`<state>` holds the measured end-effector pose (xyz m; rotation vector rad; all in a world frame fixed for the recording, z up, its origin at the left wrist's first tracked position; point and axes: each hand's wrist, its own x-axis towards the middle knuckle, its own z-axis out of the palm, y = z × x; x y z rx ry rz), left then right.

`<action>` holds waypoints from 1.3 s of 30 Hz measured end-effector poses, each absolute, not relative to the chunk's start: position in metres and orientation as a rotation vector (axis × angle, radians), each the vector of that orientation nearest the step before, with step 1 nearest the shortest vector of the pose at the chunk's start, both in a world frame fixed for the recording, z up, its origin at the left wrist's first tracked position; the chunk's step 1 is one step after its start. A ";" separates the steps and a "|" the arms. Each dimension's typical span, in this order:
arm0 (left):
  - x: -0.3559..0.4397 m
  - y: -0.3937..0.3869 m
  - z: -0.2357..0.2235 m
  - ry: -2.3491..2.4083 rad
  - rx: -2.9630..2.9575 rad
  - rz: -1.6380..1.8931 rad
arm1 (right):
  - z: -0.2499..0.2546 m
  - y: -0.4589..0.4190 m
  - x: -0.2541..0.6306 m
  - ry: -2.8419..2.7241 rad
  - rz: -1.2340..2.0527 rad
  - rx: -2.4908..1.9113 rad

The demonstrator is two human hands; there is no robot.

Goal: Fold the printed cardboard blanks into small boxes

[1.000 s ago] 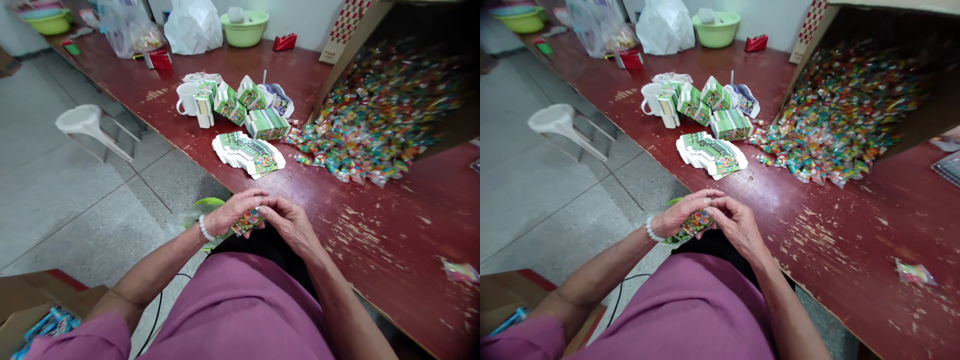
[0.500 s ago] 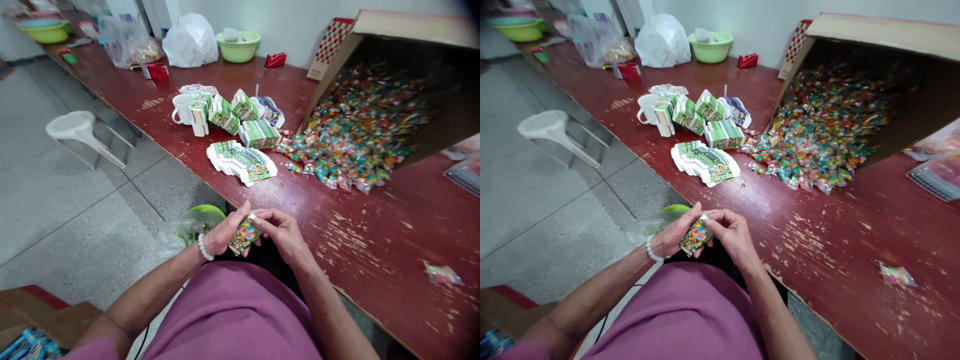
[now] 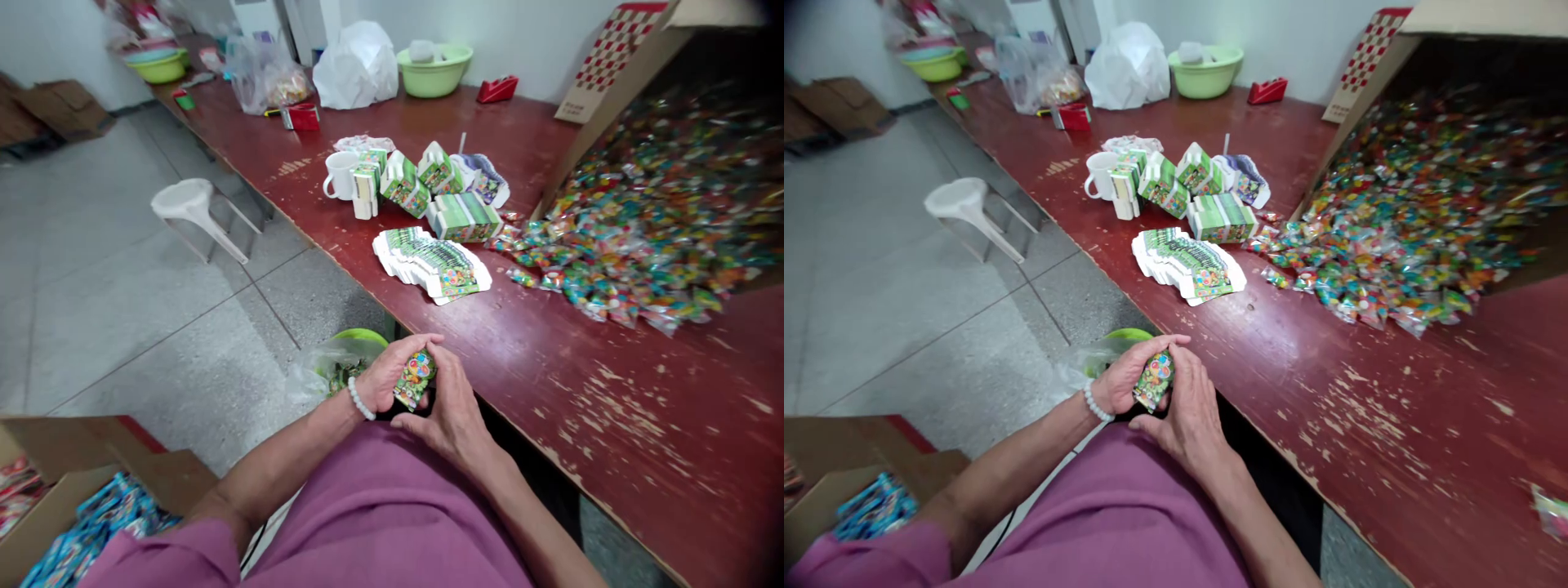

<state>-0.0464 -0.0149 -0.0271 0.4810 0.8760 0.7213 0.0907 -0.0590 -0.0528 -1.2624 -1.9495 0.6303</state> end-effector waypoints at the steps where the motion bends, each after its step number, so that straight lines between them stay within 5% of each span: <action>1: -0.050 -0.016 -0.030 0.898 0.527 0.754 | -0.054 -0.058 0.085 -1.975 0.621 -1.303; 15: -0.148 -0.003 -0.081 1.665 1.441 0.824 | -0.056 -0.036 0.115 -1.836 0.881 -1.359; 22: -0.075 0.067 -0.036 1.601 1.937 0.928 | -0.054 -0.037 0.112 -1.889 0.844 -1.299; 27: -0.014 0.116 -0.025 1.629 2.470 0.594 | -0.057 -0.037 0.117 -1.837 0.867 -1.245; 39: -0.002 0.110 -0.014 1.620 2.317 0.709 | -0.056 -0.028 0.128 -1.033 1.313 -1.215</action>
